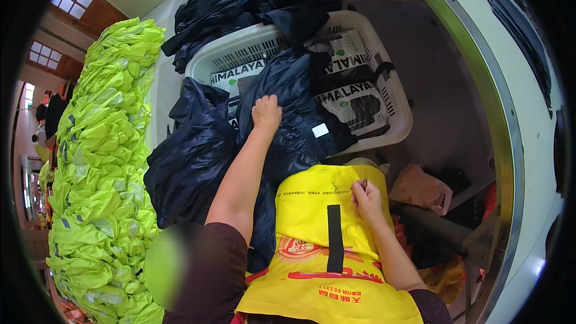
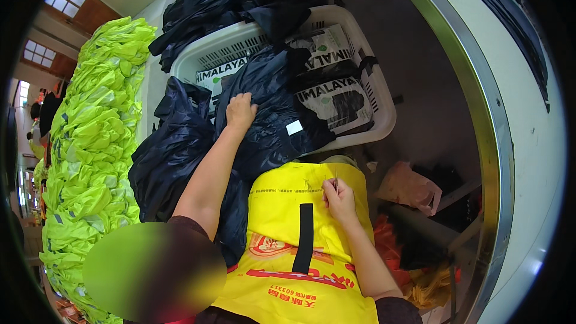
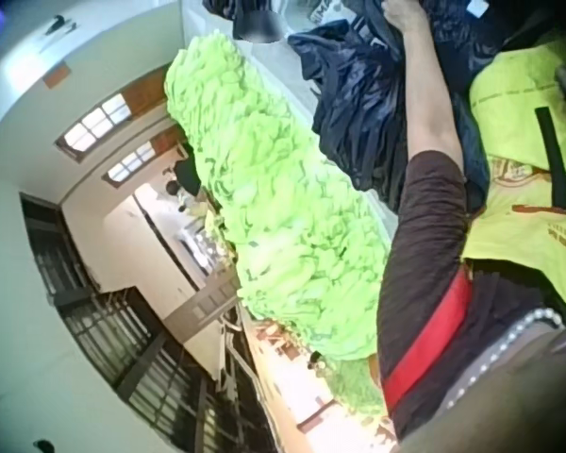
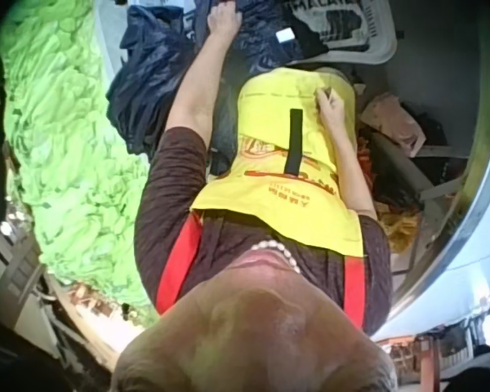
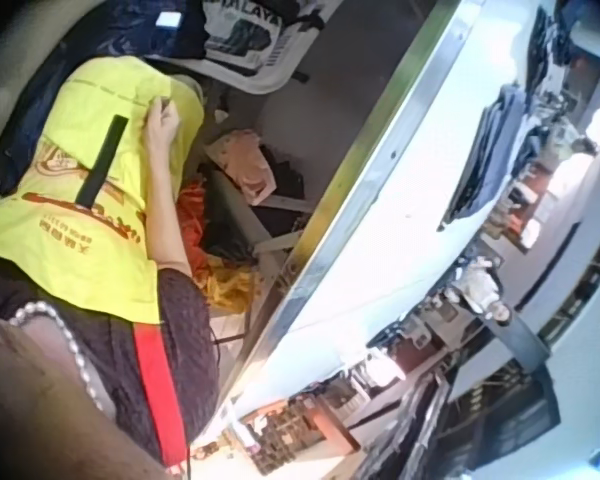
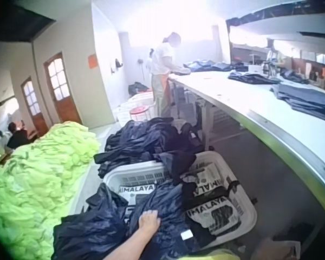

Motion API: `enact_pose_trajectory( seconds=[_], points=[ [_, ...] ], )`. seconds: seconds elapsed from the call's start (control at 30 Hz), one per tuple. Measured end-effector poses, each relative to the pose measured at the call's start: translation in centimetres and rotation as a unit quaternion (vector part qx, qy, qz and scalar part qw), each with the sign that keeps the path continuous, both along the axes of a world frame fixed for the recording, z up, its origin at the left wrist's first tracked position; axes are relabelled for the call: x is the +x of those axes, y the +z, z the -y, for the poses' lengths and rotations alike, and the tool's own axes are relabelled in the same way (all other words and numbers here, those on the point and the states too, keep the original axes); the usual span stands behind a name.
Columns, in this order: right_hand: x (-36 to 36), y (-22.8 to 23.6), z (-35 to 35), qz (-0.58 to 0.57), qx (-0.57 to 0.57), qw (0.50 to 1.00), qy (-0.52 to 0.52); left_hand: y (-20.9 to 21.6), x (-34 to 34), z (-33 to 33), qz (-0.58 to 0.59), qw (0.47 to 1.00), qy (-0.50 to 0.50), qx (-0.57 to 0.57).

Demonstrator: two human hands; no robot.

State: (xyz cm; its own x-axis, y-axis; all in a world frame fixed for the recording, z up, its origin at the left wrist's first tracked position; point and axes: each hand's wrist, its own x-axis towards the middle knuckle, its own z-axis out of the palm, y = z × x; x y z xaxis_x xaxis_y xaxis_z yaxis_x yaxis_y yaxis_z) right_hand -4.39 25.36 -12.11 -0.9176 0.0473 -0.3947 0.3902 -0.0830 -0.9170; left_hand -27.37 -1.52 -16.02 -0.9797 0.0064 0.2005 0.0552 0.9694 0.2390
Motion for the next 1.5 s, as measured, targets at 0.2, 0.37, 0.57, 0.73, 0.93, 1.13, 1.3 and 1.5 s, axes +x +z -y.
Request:
enact_pose_trajectory(
  seconds=[0.2, 0.37, 0.57, 0.73, 0.93, 1.13, 1.3, 1.5],
  points=[
    [-3.0, 0.3, 1.4, -0.076, 0.1, 0.992, 0.023, -2.1, -2.0, 4.7, -0.049, 0.843, 0.213, 0.492],
    [-9.2, -0.5, 5.9, -0.152, 0.299, 0.94, 0.06, 5.6, 6.3, 3.1, -0.07, 0.978, 0.028, 0.196],
    [-9.5, 0.6, 9.6, -0.185, 0.433, 0.859, 0.202, 7.3, 18.2, 5.3, 0.035, 0.98, 0.006, -0.194],
    [-11.0, 0.8, 8.5, -0.13, 0.479, 0.862, 0.104, 6.4, 18.9, 3.7, 0.05, 0.987, 0.025, -0.152],
    [-12.0, 1.4, 8.1, 0.028, 0.357, 0.89, 0.282, 5.3, 19.1, 3.2, 0.091, 0.98, 0.029, -0.173],
    [-12.9, 0.7, 8.4, 0.094, -0.068, 0.966, 0.232, 5.3, 18.9, 3.2, 0.106, 0.981, 0.033, -0.161],
    [-8.9, 4.0, 7.7, 0.136, -0.334, 0.933, 0.01, 5.3, 18.7, 4.1, 0.14, 0.975, 0.025, -0.172],
    [-6.2, 11.9, 0.2, 0.049, -0.388, 0.909, -0.146, 6.2, 19.4, 4.3, 0.174, 0.975, 0.021, -0.137]
  ],
)
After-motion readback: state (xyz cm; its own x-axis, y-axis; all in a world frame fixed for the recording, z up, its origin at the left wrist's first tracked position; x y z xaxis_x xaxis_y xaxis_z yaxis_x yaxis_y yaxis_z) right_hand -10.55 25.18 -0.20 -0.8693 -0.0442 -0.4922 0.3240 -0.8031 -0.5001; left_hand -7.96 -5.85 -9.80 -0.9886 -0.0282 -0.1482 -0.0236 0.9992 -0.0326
